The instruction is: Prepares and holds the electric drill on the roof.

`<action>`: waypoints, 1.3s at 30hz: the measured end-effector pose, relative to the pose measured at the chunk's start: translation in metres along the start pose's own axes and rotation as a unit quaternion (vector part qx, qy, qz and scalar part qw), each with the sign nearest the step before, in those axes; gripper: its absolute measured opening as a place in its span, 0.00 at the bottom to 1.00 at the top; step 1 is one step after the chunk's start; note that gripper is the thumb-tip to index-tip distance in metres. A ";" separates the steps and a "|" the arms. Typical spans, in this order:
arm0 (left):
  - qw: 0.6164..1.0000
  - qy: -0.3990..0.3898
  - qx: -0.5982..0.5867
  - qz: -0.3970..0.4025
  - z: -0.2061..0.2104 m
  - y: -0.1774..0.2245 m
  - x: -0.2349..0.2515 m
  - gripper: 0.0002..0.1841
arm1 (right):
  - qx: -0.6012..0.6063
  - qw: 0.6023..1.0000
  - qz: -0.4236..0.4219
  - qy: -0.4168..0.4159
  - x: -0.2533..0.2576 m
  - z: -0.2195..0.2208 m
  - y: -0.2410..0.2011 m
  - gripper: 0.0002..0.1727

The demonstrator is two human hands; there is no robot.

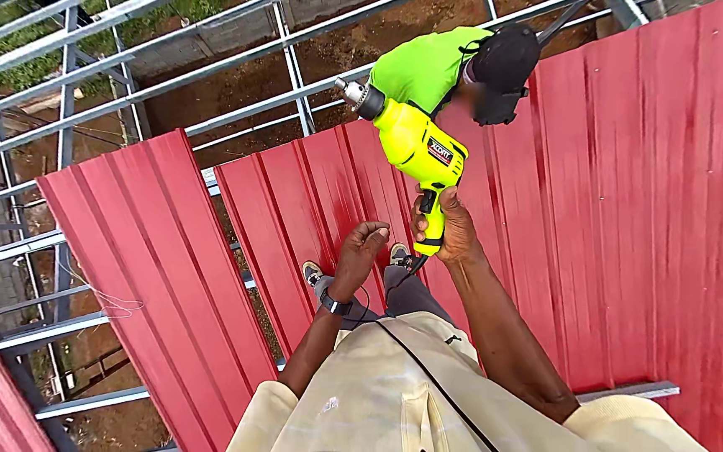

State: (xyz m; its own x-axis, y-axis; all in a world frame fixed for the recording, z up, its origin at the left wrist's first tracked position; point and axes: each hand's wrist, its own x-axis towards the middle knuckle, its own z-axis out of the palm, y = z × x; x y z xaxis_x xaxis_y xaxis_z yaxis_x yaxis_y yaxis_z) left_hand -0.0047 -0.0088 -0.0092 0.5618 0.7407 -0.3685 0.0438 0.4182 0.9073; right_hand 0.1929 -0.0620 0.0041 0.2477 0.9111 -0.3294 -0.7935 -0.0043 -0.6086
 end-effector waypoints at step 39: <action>0.998 0.043 0.035 0.005 0.041 0.011 -0.010 0.11 | -0.148 0.984 0.042 0.092 -0.035 -0.007 0.031 0.35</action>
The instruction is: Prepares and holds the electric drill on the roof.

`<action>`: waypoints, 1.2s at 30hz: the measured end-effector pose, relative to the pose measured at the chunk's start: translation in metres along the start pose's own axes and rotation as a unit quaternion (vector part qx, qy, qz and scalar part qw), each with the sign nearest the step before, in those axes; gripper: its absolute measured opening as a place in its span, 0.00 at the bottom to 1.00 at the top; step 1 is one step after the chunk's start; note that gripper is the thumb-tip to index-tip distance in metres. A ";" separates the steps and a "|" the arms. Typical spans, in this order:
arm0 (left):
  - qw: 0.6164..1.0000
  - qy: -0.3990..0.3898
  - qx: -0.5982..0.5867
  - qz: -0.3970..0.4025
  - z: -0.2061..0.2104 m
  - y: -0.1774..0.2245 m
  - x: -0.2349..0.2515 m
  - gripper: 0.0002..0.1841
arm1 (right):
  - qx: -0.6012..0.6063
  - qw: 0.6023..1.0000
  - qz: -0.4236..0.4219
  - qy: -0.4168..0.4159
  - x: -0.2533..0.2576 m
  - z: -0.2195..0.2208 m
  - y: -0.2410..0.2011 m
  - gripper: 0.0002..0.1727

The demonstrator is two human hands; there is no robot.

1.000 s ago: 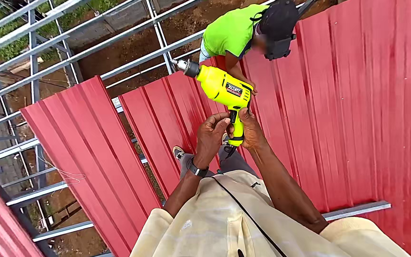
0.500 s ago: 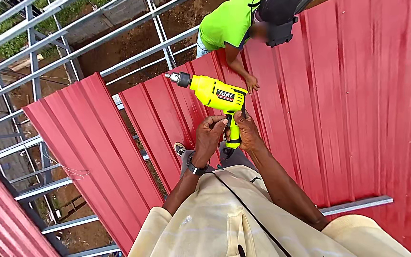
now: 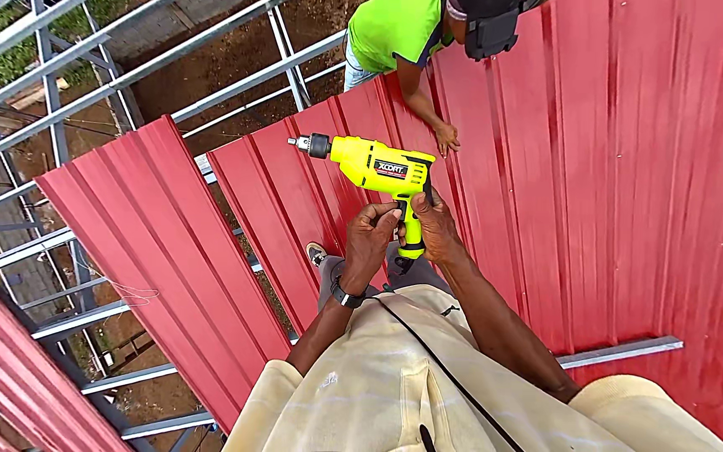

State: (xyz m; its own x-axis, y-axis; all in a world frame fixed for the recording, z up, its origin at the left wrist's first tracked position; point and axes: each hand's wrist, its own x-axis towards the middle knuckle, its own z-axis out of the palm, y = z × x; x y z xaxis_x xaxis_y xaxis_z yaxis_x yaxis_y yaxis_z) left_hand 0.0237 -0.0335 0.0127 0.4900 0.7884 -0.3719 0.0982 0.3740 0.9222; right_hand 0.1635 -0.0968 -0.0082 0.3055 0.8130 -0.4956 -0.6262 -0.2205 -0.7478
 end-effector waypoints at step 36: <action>0.997 -0.014 -0.041 -0.066 0.003 -0.007 -0.002 0.12 | -0.013 1.000 0.015 0.018 -0.003 -0.005 0.004 0.34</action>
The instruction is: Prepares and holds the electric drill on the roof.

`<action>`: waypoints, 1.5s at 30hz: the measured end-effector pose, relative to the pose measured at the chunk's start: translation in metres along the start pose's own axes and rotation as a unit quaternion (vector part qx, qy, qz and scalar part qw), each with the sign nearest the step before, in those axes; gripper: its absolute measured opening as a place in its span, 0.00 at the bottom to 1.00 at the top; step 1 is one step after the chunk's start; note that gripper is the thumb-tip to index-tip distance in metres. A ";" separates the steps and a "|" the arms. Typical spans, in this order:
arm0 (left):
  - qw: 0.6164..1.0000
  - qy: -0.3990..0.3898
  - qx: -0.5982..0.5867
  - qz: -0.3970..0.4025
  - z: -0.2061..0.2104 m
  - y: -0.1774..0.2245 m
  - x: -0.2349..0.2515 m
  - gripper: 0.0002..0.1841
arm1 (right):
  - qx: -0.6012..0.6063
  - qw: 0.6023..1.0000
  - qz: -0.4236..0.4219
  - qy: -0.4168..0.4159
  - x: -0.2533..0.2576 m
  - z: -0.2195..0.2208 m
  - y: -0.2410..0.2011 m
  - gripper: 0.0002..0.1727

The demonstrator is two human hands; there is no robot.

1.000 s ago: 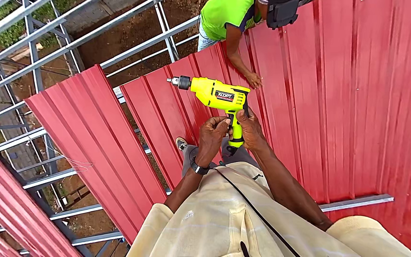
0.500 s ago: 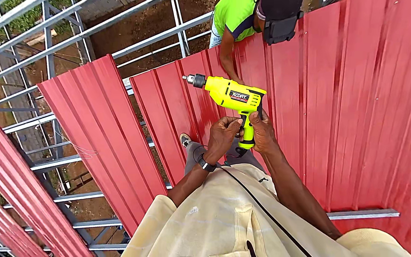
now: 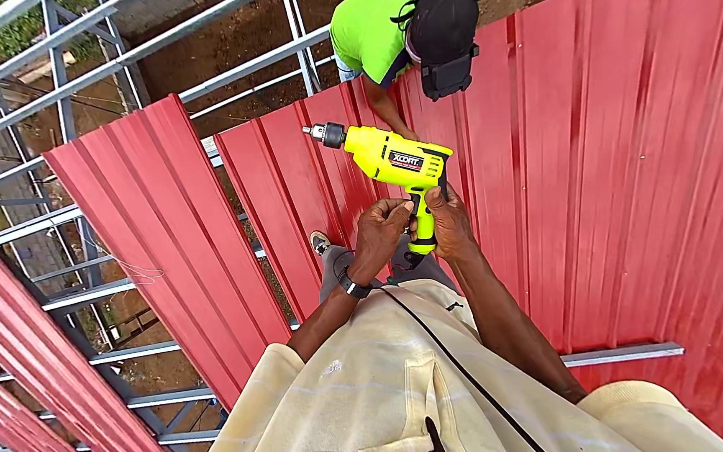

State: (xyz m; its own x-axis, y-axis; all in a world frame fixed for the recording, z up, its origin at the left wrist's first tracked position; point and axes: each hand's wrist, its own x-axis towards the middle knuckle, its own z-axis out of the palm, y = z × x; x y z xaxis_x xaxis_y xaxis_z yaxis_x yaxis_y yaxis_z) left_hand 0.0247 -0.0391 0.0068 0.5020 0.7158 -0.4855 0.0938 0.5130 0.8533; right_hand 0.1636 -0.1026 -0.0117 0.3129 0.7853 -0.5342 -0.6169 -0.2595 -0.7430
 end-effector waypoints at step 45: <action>1.000 0.006 -0.008 -0.017 0.001 0.001 -0.001 0.14 | 0.051 0.998 0.020 -0.026 0.001 0.002 0.003 0.31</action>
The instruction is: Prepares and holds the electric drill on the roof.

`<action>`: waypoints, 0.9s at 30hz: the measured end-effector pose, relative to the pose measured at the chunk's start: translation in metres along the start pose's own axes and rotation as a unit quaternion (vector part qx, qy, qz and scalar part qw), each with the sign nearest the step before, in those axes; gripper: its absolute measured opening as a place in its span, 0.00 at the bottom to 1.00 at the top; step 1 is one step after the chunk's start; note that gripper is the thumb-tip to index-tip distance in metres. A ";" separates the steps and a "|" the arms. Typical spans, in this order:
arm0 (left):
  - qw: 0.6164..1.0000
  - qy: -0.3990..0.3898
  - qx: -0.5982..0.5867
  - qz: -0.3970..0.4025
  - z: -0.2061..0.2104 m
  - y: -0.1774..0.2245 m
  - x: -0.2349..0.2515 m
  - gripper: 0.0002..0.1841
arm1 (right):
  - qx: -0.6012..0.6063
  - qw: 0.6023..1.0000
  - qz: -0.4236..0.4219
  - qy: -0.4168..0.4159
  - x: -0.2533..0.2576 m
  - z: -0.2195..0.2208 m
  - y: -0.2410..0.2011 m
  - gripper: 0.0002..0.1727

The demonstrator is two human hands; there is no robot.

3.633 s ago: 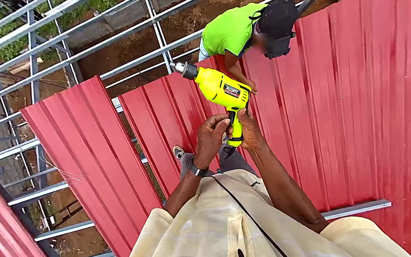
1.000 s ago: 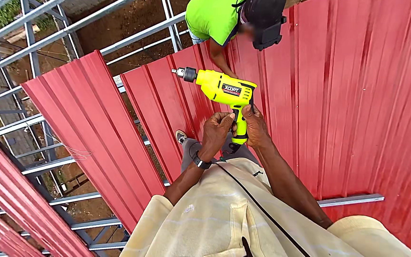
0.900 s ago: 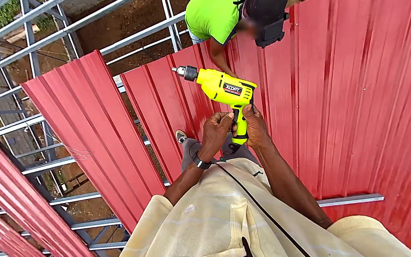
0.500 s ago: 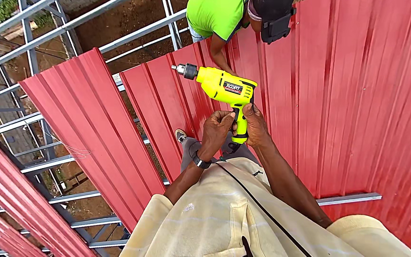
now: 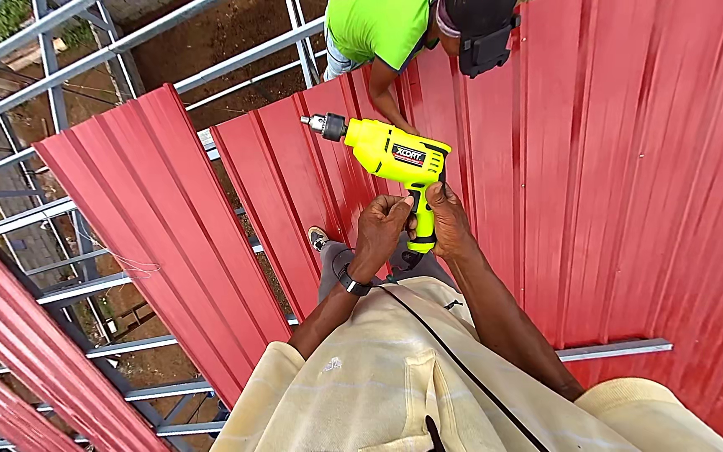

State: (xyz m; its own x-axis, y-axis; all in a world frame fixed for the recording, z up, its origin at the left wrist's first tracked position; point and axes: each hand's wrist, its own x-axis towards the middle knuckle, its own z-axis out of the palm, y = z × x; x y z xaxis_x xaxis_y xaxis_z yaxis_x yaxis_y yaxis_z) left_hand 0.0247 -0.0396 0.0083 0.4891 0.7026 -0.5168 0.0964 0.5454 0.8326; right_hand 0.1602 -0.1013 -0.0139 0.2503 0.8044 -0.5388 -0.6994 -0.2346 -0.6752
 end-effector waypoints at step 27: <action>0.998 -0.035 -0.046 -0.026 -0.005 0.002 -0.001 0.15 | -0.003 1.000 0.000 -0.006 0.000 0.000 0.003 0.32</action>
State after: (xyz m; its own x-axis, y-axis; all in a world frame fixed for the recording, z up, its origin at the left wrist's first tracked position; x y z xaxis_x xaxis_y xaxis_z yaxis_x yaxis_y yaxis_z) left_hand 0.0204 -0.0371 0.0093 0.5459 0.6400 -0.5407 0.0442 0.6225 0.7814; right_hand 0.1578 -0.1025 -0.0159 0.2433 0.8106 -0.5327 -0.6947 -0.2377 -0.6789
